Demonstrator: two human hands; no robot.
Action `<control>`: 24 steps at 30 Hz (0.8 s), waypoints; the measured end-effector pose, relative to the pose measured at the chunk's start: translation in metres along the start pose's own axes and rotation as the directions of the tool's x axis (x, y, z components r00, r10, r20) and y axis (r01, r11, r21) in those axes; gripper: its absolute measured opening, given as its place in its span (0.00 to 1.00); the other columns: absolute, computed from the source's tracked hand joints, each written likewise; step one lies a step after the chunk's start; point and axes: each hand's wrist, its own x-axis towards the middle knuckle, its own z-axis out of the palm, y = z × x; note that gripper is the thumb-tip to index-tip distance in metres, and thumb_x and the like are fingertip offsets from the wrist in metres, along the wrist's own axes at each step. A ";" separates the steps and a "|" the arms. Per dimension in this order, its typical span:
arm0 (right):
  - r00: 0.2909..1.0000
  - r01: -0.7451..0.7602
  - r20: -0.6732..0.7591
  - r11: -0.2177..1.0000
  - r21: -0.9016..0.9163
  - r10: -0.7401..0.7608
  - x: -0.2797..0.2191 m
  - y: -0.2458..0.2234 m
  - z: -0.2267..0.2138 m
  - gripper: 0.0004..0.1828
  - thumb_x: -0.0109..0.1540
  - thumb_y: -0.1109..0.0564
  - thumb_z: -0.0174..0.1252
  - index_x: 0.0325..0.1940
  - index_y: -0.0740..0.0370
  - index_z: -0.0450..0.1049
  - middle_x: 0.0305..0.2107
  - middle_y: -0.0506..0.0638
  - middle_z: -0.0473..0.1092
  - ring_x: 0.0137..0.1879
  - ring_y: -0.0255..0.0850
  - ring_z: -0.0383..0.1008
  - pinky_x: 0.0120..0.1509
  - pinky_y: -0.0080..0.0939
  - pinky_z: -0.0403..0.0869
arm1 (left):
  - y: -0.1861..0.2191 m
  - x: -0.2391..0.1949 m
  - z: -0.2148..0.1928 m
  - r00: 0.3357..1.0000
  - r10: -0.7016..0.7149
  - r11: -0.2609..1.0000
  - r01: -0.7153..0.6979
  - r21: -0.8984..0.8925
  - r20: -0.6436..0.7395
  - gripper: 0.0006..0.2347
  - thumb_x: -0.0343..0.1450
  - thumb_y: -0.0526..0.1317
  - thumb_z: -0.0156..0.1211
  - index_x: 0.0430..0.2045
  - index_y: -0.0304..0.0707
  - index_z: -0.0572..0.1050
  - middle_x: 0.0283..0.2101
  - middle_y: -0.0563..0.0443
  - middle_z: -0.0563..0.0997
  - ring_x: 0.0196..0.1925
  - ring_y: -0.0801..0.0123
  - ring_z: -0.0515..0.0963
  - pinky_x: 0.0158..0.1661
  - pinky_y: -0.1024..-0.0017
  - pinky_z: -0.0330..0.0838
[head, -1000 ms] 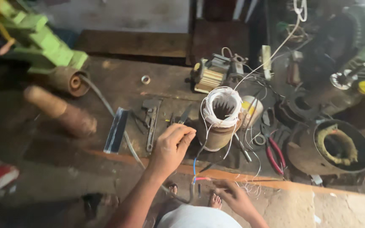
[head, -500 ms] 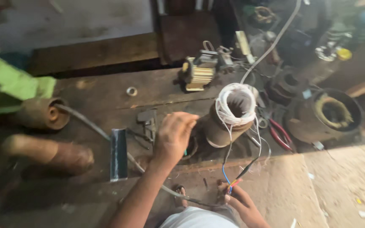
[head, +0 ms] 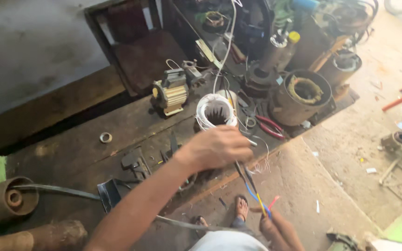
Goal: The person strips the insulation from several colored wires using pliers and then wraps the exposed ends with electrical tape. The person handles the wires and tape by hand while working at a cluttered workbench.
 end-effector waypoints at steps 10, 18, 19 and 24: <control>0.977 -0.016 -0.212 1.000 -0.023 0.011 -0.015 0.009 0.013 0.22 0.67 0.49 0.49 0.62 0.60 0.74 0.20 0.43 0.61 0.27 0.32 0.60 0.31 0.35 0.62 | -0.024 -0.036 0.014 0.992 -0.037 0.998 0.042 0.037 -0.122 0.06 0.68 0.36 0.60 0.34 0.54 0.78 0.43 0.64 0.80 0.48 0.80 0.79 0.57 0.71 0.61; 0.855 -0.061 -0.505 0.943 -0.327 -0.120 -0.011 -0.032 0.024 0.20 0.63 0.50 0.56 0.58 0.58 0.71 0.22 0.48 0.68 0.23 0.35 0.65 0.27 0.39 0.66 | -0.027 -0.044 0.023 0.993 0.041 0.981 -0.018 0.193 -0.114 0.08 0.70 0.38 0.60 0.41 0.54 0.77 0.45 0.65 0.77 0.52 0.79 0.78 0.58 0.71 0.61; 0.813 -0.070 -0.567 0.946 -0.316 -0.129 -0.011 -0.038 0.027 0.22 0.61 0.51 0.58 0.59 0.59 0.71 0.24 0.49 0.67 0.23 0.36 0.63 0.26 0.41 0.65 | -0.028 -0.045 0.022 0.990 0.048 0.983 -0.024 0.182 -0.130 0.09 0.70 0.38 0.59 0.42 0.54 0.77 0.46 0.65 0.77 0.52 0.79 0.78 0.59 0.71 0.62; 0.886 0.027 -0.427 0.940 -0.339 -0.180 -0.009 -0.048 0.033 0.23 0.65 0.52 0.55 0.66 0.56 0.72 0.22 0.47 0.67 0.27 0.31 0.64 0.32 0.35 0.67 | -0.028 -0.046 0.025 0.985 0.046 0.981 -0.014 0.192 -0.164 0.11 0.70 0.36 0.60 0.45 0.53 0.78 0.45 0.64 0.77 0.50 0.79 0.77 0.58 0.70 0.63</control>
